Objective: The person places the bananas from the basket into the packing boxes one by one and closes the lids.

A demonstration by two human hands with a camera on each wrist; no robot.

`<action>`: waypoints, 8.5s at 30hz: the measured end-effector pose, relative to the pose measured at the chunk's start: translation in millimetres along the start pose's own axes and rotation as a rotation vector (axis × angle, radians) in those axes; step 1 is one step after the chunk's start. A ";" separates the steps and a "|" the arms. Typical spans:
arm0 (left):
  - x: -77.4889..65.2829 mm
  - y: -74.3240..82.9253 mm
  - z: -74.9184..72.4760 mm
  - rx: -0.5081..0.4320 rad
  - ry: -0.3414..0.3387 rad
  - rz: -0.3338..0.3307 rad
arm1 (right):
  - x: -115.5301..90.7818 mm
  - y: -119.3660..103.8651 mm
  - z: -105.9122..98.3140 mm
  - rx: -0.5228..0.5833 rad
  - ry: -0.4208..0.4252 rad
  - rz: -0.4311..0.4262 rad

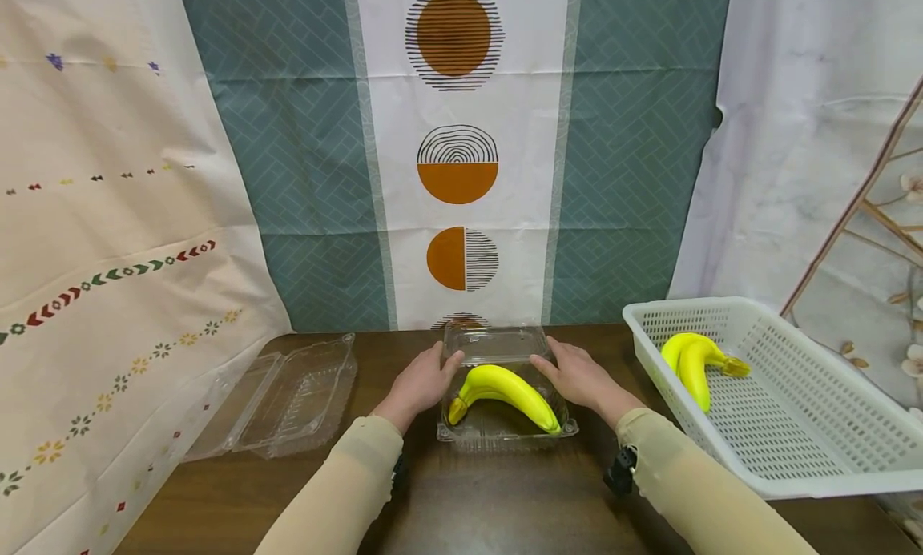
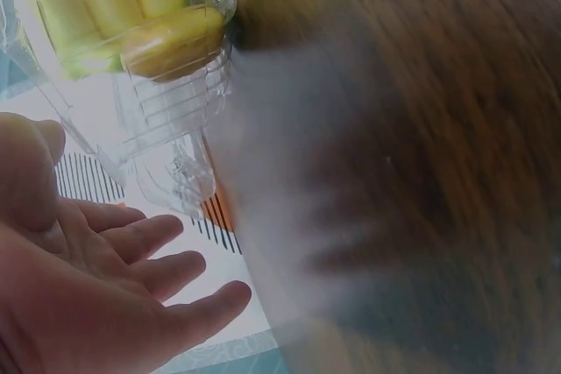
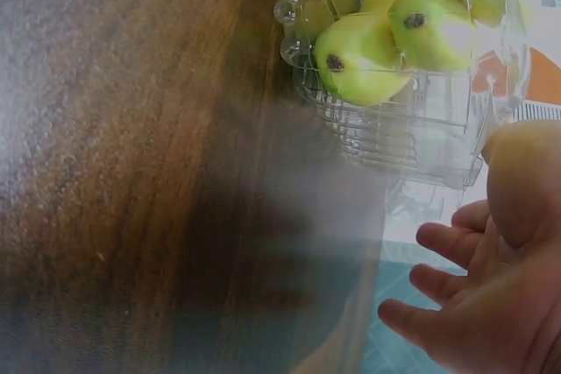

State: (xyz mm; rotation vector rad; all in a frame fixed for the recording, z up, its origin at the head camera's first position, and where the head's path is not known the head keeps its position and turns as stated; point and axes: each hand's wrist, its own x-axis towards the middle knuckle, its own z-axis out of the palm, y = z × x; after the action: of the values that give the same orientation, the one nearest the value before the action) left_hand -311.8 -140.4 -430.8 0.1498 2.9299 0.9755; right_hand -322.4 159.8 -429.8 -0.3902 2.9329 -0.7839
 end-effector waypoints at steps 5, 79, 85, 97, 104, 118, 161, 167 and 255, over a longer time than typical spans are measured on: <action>1.3 1.6 1.0 0.012 0.001 0.018 | 0.4 1.0 1.3 0.004 -0.002 0.005; 3.5 5.0 -5.3 -0.073 0.067 0.078 | 5.6 -0.1 -3.1 0.062 0.063 0.009; 2.2 7.0 -7.1 -0.110 0.060 0.047 | 6.0 -2.3 -5.3 0.064 0.080 0.003; 2.6 9.1 -9.1 -0.110 0.077 0.044 | 0.4 -5.2 -10.2 0.094 0.101 -0.014; 1.2 11.3 -11.3 -0.108 0.087 0.051 | -3.3 -8.0 -15.3 0.119 0.116 -0.024; -1.8 12.0 -16.2 -0.131 0.091 0.073 | -4.3 -8.2 -22.4 0.113 0.141 -0.045; -26.5 13.8 -29.0 -0.166 0.106 0.088 | -34.0 -10.3 -29.7 0.211 0.194 -0.081; -29.2 12.8 -28.5 -0.170 0.119 0.091 | -36.4 -8.8 -29.3 0.221 0.199 -0.083; -86.3 4.0 -20.8 -0.117 0.064 0.126 | -94.6 2.8 -21.4 0.232 0.210 -0.164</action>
State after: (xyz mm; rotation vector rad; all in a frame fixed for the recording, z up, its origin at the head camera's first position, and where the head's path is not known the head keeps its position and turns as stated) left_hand -227.3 -158.9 -410.3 0.3076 2.9410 1.1879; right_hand -234.9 197.5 -411.6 -0.5657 2.9755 -1.2441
